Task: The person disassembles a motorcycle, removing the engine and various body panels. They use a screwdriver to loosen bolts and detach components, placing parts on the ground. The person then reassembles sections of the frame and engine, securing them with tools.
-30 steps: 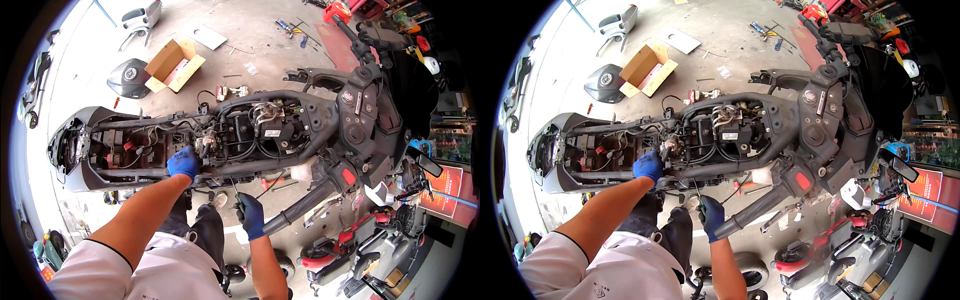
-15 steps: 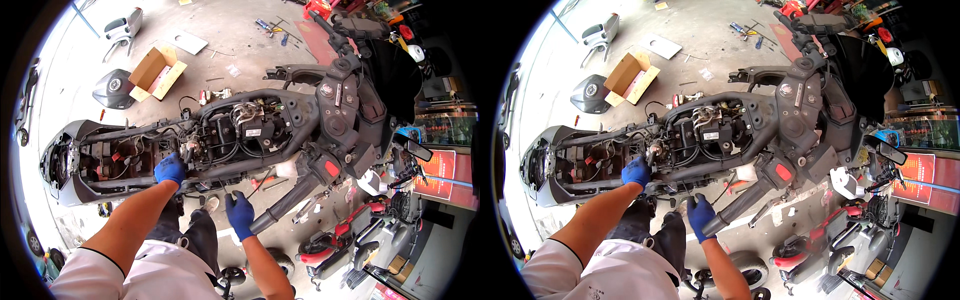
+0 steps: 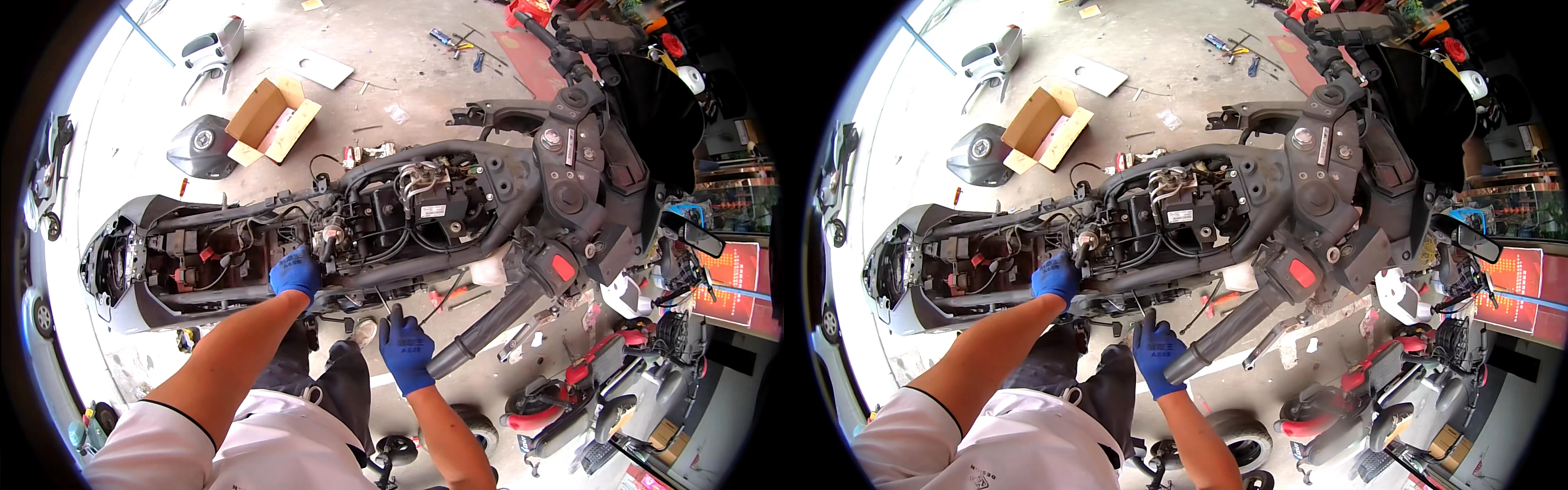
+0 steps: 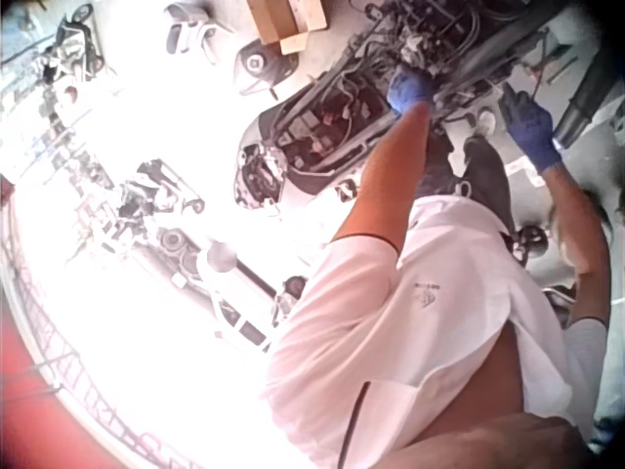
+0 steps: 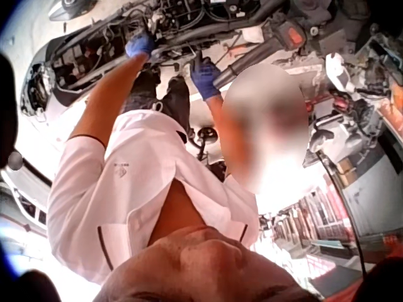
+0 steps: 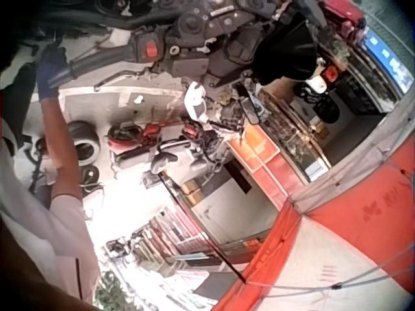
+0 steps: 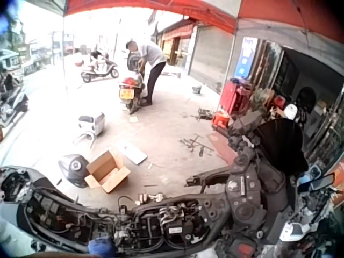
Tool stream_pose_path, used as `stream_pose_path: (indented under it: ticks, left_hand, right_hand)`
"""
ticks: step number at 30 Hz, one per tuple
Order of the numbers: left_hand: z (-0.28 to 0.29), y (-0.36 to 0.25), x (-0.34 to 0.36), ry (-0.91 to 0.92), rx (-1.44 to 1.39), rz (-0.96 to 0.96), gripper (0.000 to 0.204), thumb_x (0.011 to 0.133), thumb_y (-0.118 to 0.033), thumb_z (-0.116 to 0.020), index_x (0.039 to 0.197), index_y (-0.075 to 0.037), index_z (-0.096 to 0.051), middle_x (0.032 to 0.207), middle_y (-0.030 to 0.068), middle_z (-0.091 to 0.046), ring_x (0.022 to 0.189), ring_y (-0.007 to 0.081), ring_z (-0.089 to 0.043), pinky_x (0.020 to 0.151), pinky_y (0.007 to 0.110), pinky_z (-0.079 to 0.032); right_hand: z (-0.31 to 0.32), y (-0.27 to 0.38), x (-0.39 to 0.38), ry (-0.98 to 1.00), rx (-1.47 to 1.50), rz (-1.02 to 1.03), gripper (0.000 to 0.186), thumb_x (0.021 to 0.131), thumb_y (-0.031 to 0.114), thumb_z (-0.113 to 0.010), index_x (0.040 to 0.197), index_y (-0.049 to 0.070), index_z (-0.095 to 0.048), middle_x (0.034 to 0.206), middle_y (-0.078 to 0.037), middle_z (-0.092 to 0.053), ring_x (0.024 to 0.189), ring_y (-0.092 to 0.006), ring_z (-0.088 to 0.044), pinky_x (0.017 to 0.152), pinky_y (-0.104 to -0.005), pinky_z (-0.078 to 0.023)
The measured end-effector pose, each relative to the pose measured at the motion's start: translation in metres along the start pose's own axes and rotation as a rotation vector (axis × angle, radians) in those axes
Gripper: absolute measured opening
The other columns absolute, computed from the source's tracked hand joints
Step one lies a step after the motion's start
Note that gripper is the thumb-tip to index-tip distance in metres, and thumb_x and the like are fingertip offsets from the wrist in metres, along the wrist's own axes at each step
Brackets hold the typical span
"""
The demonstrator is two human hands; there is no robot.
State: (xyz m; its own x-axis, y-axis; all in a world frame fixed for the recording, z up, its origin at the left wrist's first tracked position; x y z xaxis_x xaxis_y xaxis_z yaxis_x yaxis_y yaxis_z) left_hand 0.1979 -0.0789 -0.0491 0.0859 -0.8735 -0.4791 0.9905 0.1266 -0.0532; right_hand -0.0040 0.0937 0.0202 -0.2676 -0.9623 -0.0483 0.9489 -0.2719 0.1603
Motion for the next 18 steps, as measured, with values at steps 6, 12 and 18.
stream_pose_path:
  ticks: [6,12,18]
  left_hand:
    - [0.001,-0.002,-0.005,-0.015,-0.024,-0.019,0.026,0.085,-0.029,-0.053,0.098,-0.012,-0.067,0.098,0.0166,-0.069,0.094,0.0346,-0.066,0.079,0.046,-0.051]
    - [0.010,-0.007,-0.007,0.012,0.020,-0.025,0.028,0.084,-0.031,-0.056,0.099,-0.011,-0.067,0.098,0.0169,-0.069,0.094,0.0352,-0.067,0.078,0.045,-0.051]
    - [0.007,-0.006,-0.005,0.032,-0.044,-0.038,0.027,0.085,-0.034,-0.056,0.100,-0.014,-0.068,0.103,0.0165,-0.068,0.099,0.0337,-0.065,0.083,0.044,-0.050]
  right_hand:
    - [-0.091,-0.033,-0.040,0.517,1.381,-0.840,0.022,0.091,0.032,-0.060,0.100,0.012,-0.063,0.069,-0.001,-0.061,0.049,-0.0096,-0.051,0.041,-0.0239,-0.036]
    - [-0.076,-0.044,-0.039,0.410,1.529,-0.976,0.029,0.091,0.036,-0.059,0.106,0.011,-0.062,0.071,-0.002,-0.060,0.050,-0.0145,-0.057,0.040,-0.0278,-0.039]
    - [-0.009,0.016,-0.011,0.040,-0.053,0.019,0.033,0.086,0.029,-0.063,0.113,0.010,-0.059,0.072,-0.008,-0.058,0.055,-0.0231,-0.062,0.044,-0.0377,-0.048]
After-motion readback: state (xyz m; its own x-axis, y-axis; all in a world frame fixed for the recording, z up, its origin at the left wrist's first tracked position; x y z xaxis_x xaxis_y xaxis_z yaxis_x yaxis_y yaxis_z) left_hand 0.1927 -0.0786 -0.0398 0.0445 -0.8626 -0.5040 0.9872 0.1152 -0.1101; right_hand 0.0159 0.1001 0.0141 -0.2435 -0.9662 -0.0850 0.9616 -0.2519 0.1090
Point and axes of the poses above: each hand's wrist, its own x-axis towards the middle knuckle, its own z-axis out of the back of the hand, y = z × x, the point moved 10 cm from there along x, towards the middle knuckle
